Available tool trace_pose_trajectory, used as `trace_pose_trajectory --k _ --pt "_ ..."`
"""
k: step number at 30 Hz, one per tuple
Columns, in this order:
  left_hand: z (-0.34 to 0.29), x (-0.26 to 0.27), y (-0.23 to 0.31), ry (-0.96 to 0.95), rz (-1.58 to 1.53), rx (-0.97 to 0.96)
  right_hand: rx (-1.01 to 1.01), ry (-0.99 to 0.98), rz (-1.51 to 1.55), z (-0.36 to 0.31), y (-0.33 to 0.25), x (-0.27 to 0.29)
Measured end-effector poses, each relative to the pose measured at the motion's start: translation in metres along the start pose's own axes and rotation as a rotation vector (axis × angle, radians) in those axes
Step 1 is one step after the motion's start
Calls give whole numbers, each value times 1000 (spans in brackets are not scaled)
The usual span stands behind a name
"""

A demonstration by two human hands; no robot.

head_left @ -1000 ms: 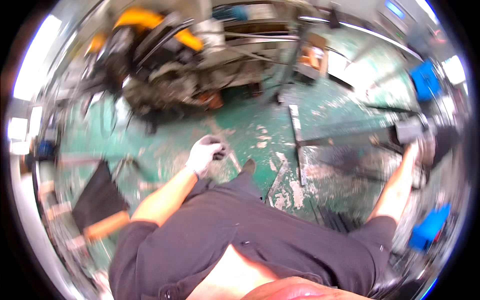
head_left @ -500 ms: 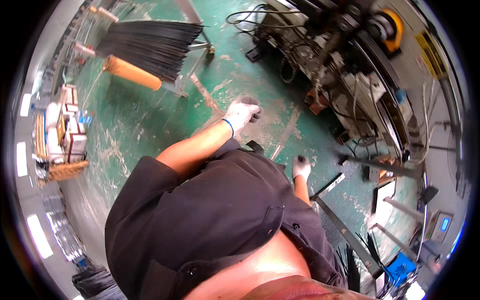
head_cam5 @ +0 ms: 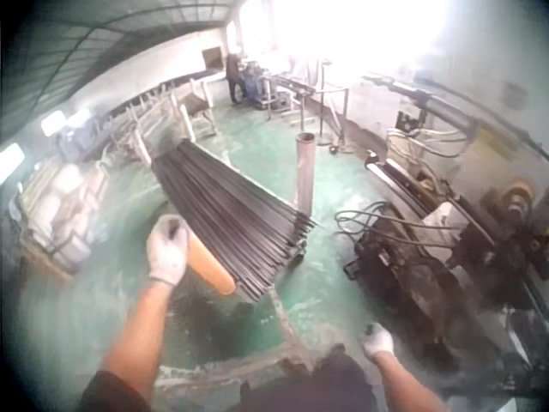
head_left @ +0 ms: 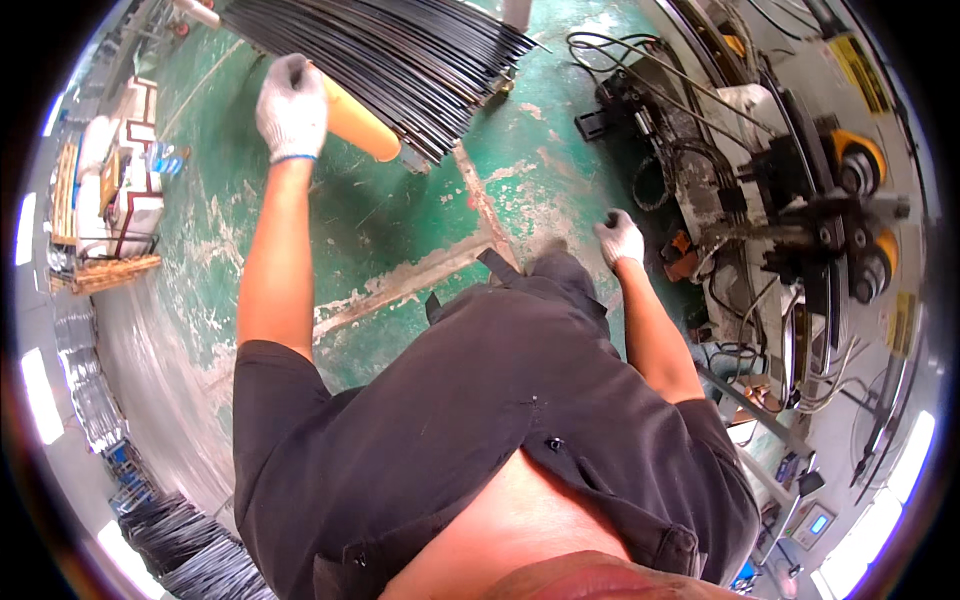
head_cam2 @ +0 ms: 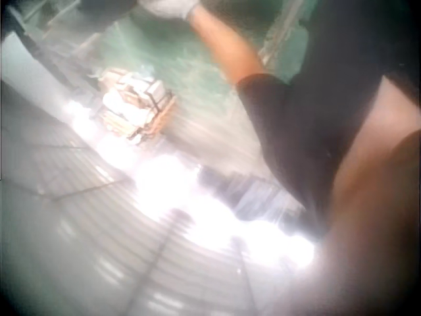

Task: The person takes long metal strips from a pile on the floor and feeds them one by one into the rollers of a large industrial machine, then places the processed strips onto a rack.

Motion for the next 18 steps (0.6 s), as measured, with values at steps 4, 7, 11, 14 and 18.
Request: trace_pose_trajectory --k 4,7,11,14,18 --pt "46 -20 -69 -58 454 -47 195 -185 -53 67 -161 -57" --pt "62 -41 -88 -5 491 -220 321 -127 -69 119 -262 -102" --pt "76 -52 -89 98 463 -323 397 -159 -233 192 -371 -180" --pt "91 -69 -90 36 450 -295 362 -153 -236 245 -427 -225" --pt "99 -80 -96 14 556 -326 329 52 -272 270 -481 -263"
Point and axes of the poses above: each hand's wrist, its own z-axis towards the middle knuckle, its own x-axis out of the back of the hand, y = z × x, the point moved 6 cm from there along z, towards the middle knuckle, and after that the axes turned 5 degrees about -x, right-handed, at the moved point
